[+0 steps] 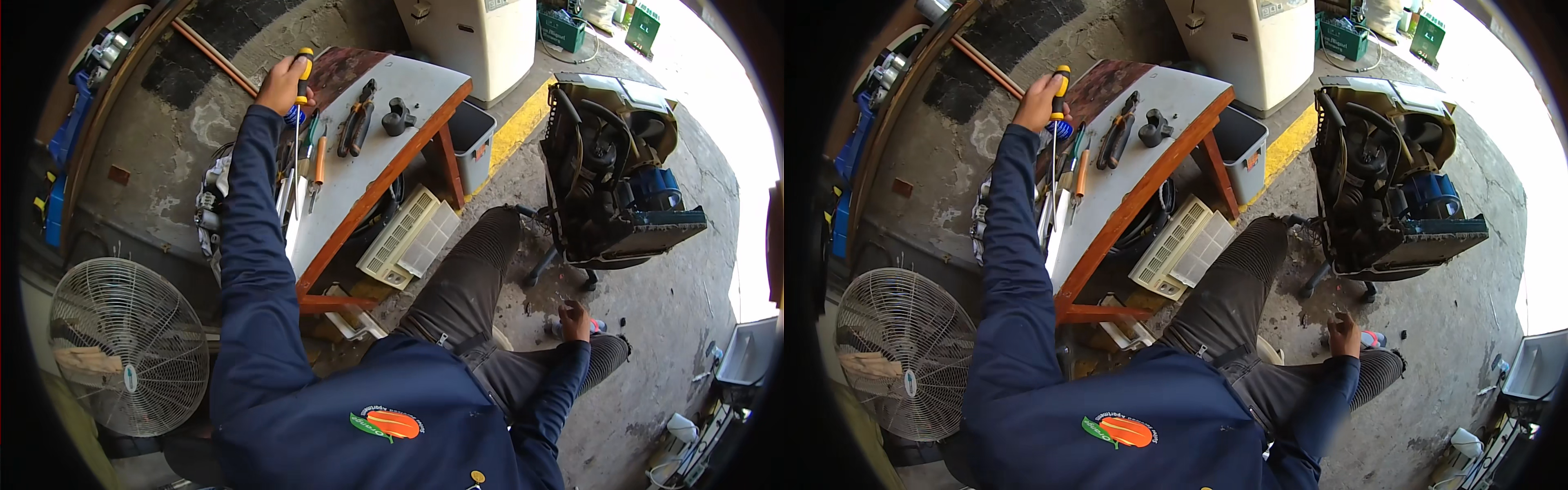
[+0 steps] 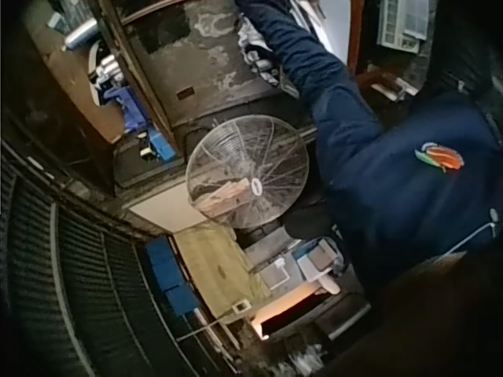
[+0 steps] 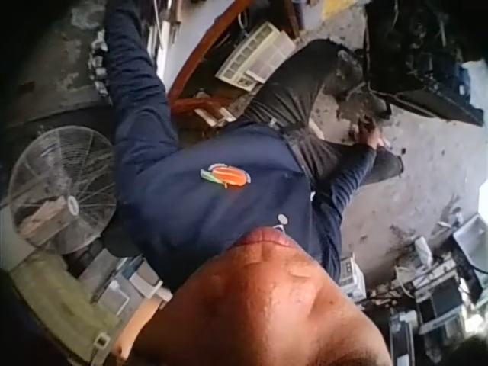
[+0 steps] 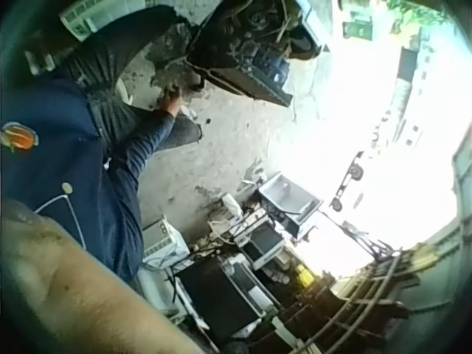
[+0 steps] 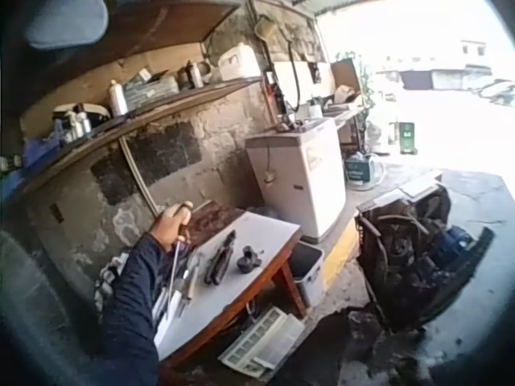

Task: Disassembling, cleaning, and inspecting components of an air conditioning unit.

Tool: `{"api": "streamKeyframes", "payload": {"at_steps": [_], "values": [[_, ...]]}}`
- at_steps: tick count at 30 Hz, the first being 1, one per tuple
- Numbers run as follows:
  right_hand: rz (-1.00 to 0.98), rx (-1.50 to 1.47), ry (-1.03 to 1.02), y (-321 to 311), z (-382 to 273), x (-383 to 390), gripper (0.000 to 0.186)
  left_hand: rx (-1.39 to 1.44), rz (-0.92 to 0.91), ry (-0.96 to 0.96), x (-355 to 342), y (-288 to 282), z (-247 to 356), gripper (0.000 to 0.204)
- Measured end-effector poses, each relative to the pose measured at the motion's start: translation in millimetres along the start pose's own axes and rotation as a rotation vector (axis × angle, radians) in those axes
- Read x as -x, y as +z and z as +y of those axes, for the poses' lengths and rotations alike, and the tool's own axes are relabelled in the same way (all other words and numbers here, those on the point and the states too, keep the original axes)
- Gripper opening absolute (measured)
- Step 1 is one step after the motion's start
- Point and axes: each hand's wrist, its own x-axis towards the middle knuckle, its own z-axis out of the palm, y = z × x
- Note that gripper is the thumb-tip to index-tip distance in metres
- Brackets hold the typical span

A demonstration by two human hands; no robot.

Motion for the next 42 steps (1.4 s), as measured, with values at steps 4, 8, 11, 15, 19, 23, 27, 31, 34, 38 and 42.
{"api": "streamKeyframes", "payload": {"at_steps": [4,8,11,15,19,23,27,31,34,38,42], "values": [[-0.084,-0.281,-0.067,-4,-53,11,0.047,0.653,-0.14,0.202,146,13,122,0.04],[-0.238,-0.968,-0.478,-1,-211,63,0.075,0.974,-0.622,0.273,262,116,177,0.039],[0.015,-0.935,-0.678,29,-266,103,0.069,0.73,-0.569,0.605,298,180,190,0.048],[0.127,-1.17,-0.675,-10,-255,127,0.056,0.277,-0.056,0.781,215,139,174,0.016],[0.368,-1.237,-0.716,-51,-228,139,0.041,-0.316,0.144,0.043,87,35,6,0.033],[0.474,-1.447,-0.603,-77,-188,140,0.038,-0.568,-0.135,0.033,34,17,-164,0.039],[0.578,-1.587,-0.627,-88,-155,159,0.036,-0.924,-0.211,-0.041,-19,-32,-248,0.046],[0.674,-1.608,-0.669,-90,-139,171,0.033,-0.823,-0.252,-0.011,-12,-16,-240,0.046],[0.682,-1.594,-0.653,-90,-136,173,0.033,-0.732,-0.284,-0.012,3,-4,-248,0.046],[0.665,-1.741,-0.646,-90,-111,171,0.032,-1.135,-0.065,0.168,-52,-106,-301,0.041],[0.649,-1.621,-0.619,-91,-129,170,0.032,-1.094,0.122,0.242,-14,-69,-297,0.035]]}}
